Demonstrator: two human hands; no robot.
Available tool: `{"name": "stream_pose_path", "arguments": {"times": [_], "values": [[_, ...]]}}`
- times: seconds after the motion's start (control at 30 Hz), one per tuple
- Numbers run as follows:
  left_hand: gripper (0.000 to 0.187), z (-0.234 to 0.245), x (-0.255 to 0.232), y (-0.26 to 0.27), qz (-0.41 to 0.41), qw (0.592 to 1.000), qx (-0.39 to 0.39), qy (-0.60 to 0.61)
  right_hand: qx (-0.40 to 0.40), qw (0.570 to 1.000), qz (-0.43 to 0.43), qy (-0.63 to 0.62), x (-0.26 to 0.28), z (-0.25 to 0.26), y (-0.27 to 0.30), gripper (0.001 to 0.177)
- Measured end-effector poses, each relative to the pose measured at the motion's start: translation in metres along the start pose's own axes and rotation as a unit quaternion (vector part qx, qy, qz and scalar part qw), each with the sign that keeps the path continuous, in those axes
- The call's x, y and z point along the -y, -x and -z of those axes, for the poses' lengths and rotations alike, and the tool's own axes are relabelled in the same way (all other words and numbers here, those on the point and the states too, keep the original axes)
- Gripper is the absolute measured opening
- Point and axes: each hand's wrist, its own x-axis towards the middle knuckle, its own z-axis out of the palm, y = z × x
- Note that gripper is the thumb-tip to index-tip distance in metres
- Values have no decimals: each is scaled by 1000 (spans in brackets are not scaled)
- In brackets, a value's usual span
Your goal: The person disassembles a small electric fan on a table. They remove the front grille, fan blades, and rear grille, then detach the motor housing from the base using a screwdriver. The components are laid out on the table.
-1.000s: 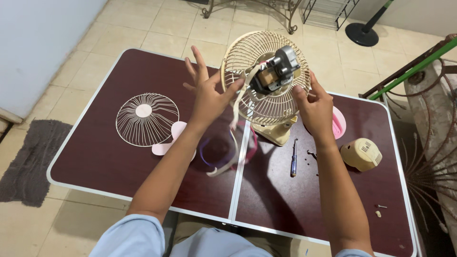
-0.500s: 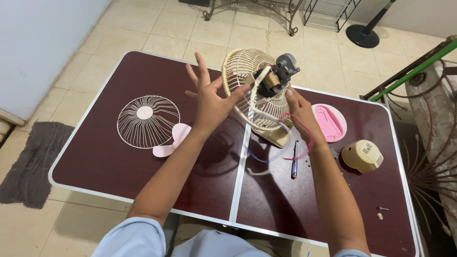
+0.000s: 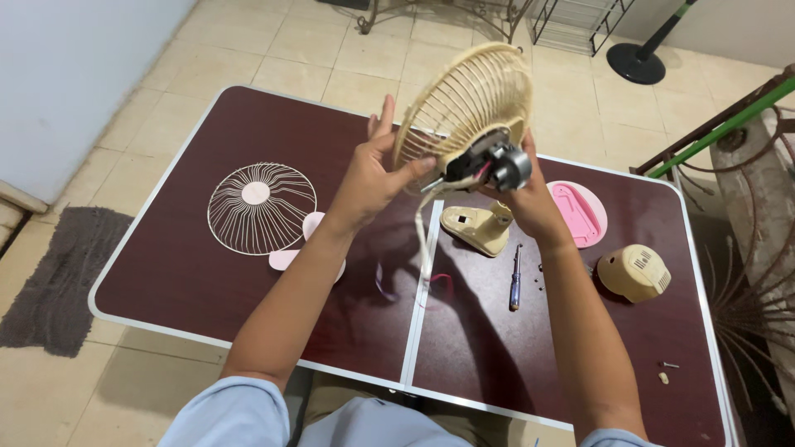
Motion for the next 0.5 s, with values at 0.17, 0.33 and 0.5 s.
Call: {"name": "stream_pose_path", "arguments": {"times": [0.17,0.33,0.5], "values": [[32,-2,3,3,2,975,56,215,-11,985,91,145,9,-8,-2,113],[24,0,0,12,-61,980,69,177,-63,993,31,96,5,2,-6,74],[32,-7,1,21,-163,984,62,-32,-65,968,110,216,32,-3,-1,89]]}}
